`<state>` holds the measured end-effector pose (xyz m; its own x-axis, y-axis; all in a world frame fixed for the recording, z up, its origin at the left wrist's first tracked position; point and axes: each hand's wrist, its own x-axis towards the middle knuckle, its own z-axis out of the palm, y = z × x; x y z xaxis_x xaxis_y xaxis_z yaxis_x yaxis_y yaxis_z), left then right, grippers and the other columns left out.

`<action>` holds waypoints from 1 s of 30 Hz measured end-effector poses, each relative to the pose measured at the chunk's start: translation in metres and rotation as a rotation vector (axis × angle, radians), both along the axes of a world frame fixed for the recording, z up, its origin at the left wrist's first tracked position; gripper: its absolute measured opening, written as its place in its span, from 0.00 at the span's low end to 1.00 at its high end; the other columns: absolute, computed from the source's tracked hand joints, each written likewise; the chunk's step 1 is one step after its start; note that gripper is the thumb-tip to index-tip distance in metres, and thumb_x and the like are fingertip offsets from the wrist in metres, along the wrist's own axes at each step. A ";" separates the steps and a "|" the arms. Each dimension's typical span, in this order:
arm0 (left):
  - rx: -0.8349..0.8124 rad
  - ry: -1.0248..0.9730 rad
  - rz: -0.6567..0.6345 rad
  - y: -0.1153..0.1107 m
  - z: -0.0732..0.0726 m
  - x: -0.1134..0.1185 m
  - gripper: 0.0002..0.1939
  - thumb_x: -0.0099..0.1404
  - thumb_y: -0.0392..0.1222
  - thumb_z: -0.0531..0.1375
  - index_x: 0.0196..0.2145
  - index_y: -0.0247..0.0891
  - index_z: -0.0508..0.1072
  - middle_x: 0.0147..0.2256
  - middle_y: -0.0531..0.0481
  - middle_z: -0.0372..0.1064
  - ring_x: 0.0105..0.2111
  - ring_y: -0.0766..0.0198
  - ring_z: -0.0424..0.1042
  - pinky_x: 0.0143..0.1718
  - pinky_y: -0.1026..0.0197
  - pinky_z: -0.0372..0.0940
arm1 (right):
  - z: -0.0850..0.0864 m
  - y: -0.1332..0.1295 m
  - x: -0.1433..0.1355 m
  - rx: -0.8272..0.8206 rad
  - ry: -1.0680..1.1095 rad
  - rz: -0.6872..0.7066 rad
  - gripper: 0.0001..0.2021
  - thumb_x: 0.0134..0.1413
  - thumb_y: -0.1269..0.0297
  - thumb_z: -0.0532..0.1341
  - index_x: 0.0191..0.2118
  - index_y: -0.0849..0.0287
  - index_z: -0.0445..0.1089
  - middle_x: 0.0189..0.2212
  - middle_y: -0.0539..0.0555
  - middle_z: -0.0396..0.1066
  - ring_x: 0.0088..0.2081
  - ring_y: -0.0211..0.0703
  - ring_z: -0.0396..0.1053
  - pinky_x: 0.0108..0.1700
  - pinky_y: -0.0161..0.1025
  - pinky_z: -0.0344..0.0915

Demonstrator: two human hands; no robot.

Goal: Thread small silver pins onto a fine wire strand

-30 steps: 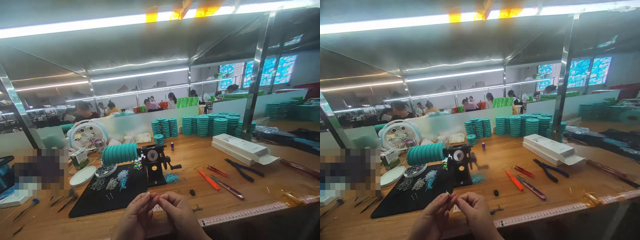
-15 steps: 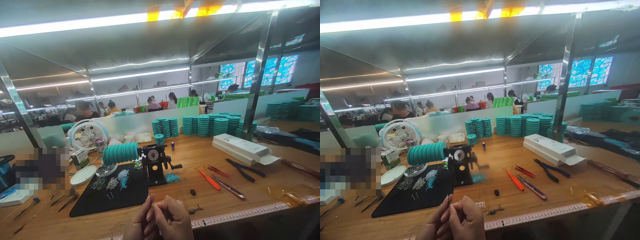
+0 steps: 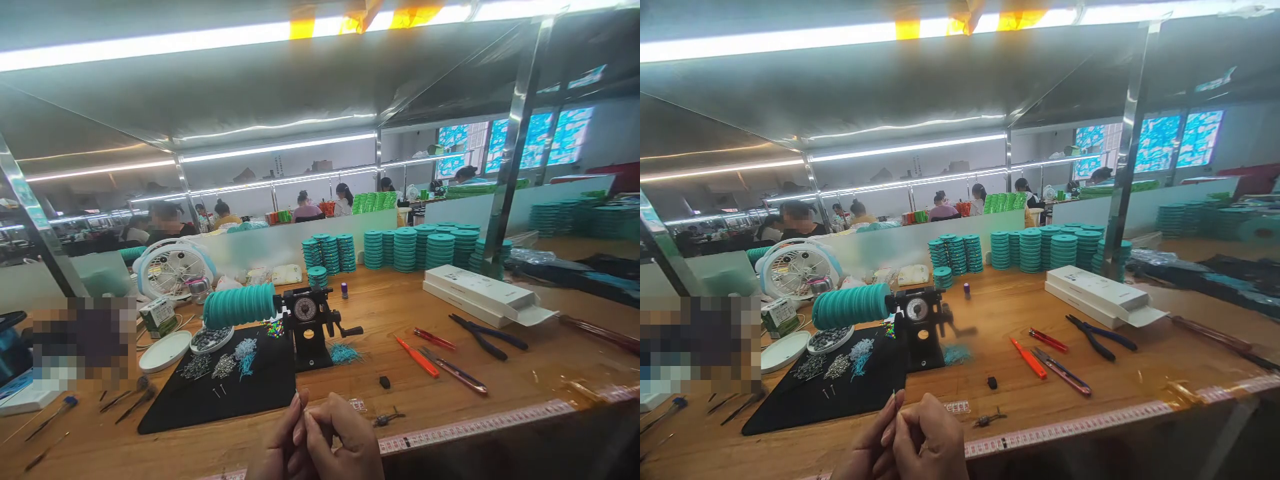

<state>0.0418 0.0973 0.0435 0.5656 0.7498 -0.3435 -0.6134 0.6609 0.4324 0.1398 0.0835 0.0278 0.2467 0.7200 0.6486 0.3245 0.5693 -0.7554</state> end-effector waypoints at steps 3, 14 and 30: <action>-0.007 0.010 0.052 -0.001 0.001 0.001 0.25 0.42 0.49 0.72 0.11 0.34 0.61 0.06 0.61 0.52 0.07 0.77 0.49 0.09 0.74 0.44 | 0.000 0.000 0.000 -0.006 0.002 0.000 0.14 0.54 0.66 0.55 0.19 0.57 0.69 0.17 0.49 0.67 0.18 0.33 0.63 0.24 0.31 0.60; -0.022 0.005 0.003 -0.003 0.002 0.002 0.25 0.41 0.50 0.73 0.10 0.36 0.62 0.04 0.59 0.53 0.07 0.75 0.50 0.09 0.73 0.44 | 0.001 -0.003 -0.002 -0.092 0.063 0.034 0.14 0.53 0.64 0.55 0.19 0.57 0.68 0.18 0.48 0.66 0.18 0.34 0.64 0.23 0.31 0.60; -0.003 -0.055 -0.034 -0.003 -0.002 -0.001 0.23 0.46 0.50 0.70 0.11 0.35 0.63 0.05 0.59 0.50 0.08 0.76 0.48 0.10 0.74 0.43 | 0.006 -0.006 0.002 -0.086 0.047 0.067 0.13 0.53 0.66 0.55 0.20 0.57 0.70 0.18 0.49 0.68 0.19 0.35 0.65 0.24 0.32 0.61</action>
